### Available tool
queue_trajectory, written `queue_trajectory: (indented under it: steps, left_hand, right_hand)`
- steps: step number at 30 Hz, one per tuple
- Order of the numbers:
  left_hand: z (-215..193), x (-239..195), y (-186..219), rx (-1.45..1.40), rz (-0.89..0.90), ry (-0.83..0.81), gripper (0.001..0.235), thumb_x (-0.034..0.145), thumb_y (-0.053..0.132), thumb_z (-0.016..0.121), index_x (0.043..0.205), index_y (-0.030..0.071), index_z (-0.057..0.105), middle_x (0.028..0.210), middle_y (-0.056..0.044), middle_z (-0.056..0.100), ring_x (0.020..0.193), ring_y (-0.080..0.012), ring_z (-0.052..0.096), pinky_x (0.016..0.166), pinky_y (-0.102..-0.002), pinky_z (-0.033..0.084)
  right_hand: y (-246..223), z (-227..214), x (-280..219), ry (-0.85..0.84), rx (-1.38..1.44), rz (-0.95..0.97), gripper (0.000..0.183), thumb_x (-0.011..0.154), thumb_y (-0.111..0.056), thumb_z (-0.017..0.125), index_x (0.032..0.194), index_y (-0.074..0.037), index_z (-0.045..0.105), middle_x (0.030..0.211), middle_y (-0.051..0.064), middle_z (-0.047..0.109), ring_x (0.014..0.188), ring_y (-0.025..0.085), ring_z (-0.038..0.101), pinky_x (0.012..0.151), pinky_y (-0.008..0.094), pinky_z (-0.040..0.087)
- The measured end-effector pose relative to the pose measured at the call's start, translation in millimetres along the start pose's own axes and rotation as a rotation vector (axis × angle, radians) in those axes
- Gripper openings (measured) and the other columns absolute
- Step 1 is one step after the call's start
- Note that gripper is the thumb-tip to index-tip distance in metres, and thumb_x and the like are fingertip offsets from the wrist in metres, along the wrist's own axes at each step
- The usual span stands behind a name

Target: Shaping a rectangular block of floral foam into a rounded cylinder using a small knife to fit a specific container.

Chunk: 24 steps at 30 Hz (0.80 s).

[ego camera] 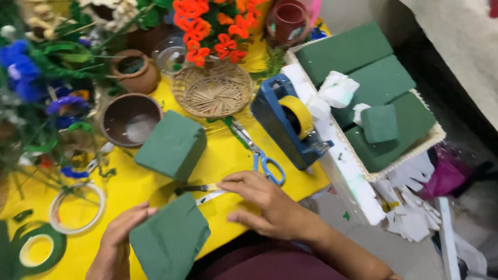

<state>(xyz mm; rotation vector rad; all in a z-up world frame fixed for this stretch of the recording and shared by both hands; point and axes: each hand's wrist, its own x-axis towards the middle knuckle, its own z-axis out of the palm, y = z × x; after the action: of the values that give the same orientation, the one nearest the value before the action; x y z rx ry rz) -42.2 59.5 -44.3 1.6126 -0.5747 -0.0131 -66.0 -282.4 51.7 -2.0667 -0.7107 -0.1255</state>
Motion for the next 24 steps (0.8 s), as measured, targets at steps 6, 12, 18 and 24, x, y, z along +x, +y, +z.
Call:
queue_trajectory:
  steps: [6,12,18,24]
  left_hand:
    - [42,54,60,0.278,0.328,-0.419,0.091,0.108,0.076,0.01,0.148,0.003,0.047,0.151,-0.01,0.058,0.147,-0.0334,0.05,0.124,-0.048,0.036]
    - [64,68,114,0.206,0.235,-0.217,0.105,0.07,0.042,0.094,0.153,0.005,0.042,0.16,-0.016,0.047,0.155,-0.0354,0.039,0.126,-0.051,0.031]
    - [40,59,87,0.534,0.044,0.334,0.084,0.076,0.029,0.085,0.147,0.005,0.047,0.149,-0.014,0.053,0.142,-0.0307,0.048,0.124,-0.045,0.035]
    - [45,87,58,0.695,0.031,0.315,0.094,0.079,0.043,0.086,0.152,0.004,0.041,0.15,-0.015,0.048,0.139,-0.0341,0.047,0.116,-0.047,0.037]
  right_hand:
    - [-15,-19,7,-0.268,0.601,0.145,0.08,0.096,-0.044,0.065,0.158,-0.004,0.034,0.163,0.013,0.041,0.153,0.024,0.04,0.128,0.04,0.033]
    - [-6,-59,-41,0.228,0.549,0.406,0.071,0.084,-0.029,0.08,0.145,-0.004,0.055,0.121,0.009,0.075,0.101,0.017,0.072,0.085,0.029,0.056]
    - [18,-173,-77,0.875,-0.587,0.446,0.045,0.115,0.007,0.063,0.155,0.0,0.045,0.142,0.031,0.058,0.125,0.041,0.06,0.105,0.049,0.049]
    - [132,-239,-102,0.726,-0.812,0.332,0.043,0.096,0.011,0.069,0.137,0.009,0.056,0.128,0.028,0.057,0.11,0.038,0.059,0.096,0.046,0.048]
